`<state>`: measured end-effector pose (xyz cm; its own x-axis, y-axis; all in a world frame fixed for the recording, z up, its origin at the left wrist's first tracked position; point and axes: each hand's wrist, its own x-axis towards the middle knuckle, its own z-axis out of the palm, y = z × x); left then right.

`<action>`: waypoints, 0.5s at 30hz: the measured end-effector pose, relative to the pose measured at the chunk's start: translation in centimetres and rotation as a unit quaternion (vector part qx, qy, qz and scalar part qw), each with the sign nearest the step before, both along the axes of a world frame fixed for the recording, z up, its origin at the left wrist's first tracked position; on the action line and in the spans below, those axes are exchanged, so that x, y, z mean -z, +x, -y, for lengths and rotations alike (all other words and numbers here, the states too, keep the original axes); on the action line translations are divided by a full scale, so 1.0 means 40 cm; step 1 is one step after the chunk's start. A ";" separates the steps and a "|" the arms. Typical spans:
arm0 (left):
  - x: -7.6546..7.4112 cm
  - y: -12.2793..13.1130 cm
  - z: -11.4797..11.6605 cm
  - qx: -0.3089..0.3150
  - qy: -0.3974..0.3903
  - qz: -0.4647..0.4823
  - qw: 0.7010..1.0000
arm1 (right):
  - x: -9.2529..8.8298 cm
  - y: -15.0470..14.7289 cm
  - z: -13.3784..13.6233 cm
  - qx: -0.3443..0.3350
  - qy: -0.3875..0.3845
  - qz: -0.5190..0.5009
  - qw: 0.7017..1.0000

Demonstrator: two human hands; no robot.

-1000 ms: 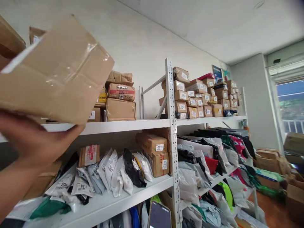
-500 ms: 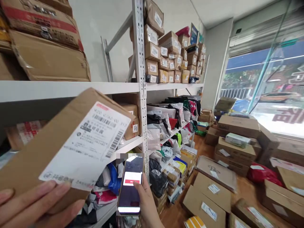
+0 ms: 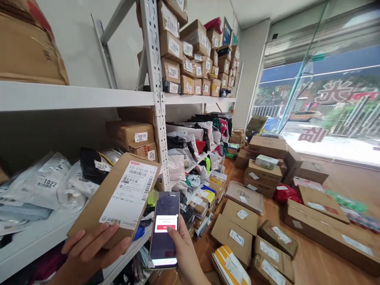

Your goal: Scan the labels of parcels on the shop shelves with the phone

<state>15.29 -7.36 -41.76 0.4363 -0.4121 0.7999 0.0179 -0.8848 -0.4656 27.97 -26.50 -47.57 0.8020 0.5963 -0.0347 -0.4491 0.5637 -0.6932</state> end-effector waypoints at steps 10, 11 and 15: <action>0.097 0.155 0.101 0.077 -0.087 0.022 0.993 | 0.070 0.044 0.134 0.122 -0.057 -0.066 0.989; 0.099 0.169 0.111 0.096 -0.099 0.023 0.990 | 0.075 0.042 0.150 0.142 -0.049 -0.073 0.986; 0.131 0.217 0.110 0.173 -0.129 0.005 0.976 | 0.085 0.002 0.238 0.242 -0.061 -0.098 0.963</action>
<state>23.95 -11.76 -46.99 0.2987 -0.3170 0.9002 -0.2991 -0.9268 -0.2271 28.03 -36.02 -50.99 0.9564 0.1356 -0.2587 -0.2819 0.6603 -0.6961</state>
